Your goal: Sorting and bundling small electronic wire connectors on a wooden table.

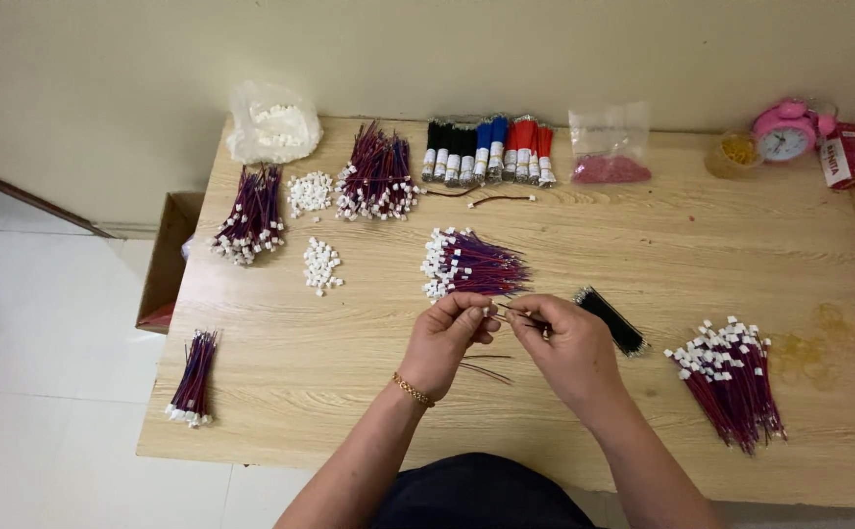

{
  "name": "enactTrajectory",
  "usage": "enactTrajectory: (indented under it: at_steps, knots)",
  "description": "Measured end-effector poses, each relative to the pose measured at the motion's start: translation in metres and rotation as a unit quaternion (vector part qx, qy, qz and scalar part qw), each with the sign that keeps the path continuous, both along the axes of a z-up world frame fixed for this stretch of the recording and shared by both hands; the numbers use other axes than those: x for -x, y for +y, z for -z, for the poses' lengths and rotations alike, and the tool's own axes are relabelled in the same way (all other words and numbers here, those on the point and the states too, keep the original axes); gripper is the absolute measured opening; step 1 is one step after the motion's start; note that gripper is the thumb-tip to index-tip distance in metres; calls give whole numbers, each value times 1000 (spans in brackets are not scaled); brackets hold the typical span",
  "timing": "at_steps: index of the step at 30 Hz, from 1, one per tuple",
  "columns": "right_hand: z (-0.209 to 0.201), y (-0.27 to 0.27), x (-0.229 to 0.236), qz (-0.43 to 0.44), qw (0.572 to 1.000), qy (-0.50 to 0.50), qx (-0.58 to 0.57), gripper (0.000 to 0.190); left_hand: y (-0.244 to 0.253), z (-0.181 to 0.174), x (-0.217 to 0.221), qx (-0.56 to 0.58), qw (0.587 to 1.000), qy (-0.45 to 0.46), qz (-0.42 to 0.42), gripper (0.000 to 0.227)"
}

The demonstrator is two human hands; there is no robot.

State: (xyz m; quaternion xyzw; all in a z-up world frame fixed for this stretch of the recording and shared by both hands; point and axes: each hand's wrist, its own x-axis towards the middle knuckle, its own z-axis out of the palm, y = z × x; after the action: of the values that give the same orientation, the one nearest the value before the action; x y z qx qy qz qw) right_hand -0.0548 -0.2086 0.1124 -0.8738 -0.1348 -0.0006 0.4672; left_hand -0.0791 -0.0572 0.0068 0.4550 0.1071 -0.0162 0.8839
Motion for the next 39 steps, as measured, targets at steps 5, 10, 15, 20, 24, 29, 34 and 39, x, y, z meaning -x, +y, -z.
enactTrajectory:
  at_steps: [5,10,15,20,24,29,34,39]
  knots:
    - [-6,5,-4,-4,998,-37,44,9,1,1,-5,53,998,20,1,16]
    - [-2,7,-11,-25,997,-17,68,4,4,4,-7,82,996,35,9,16]
    - [-3,9,-12,-6,995,3,101,6,6,2,-7,70,997,39,9,17]
    - [5,12,-17,-12,996,17,87,6,5,12,-10,52,998,36,12,17]
    - [-9,18,-12,2,994,6,107,6,6,6,-9,71,996,46,2,17]
    - [9,5,-15,23,997,41,56,9,13,2,-10,79,994,66,-30,18]
    - [33,-7,-26,17,971,195,-134,12,15,-1,-12,40,995,88,-24,18]
    - [35,-7,-20,39,899,314,-304,13,8,-3,-5,-1,995,97,-8,18]
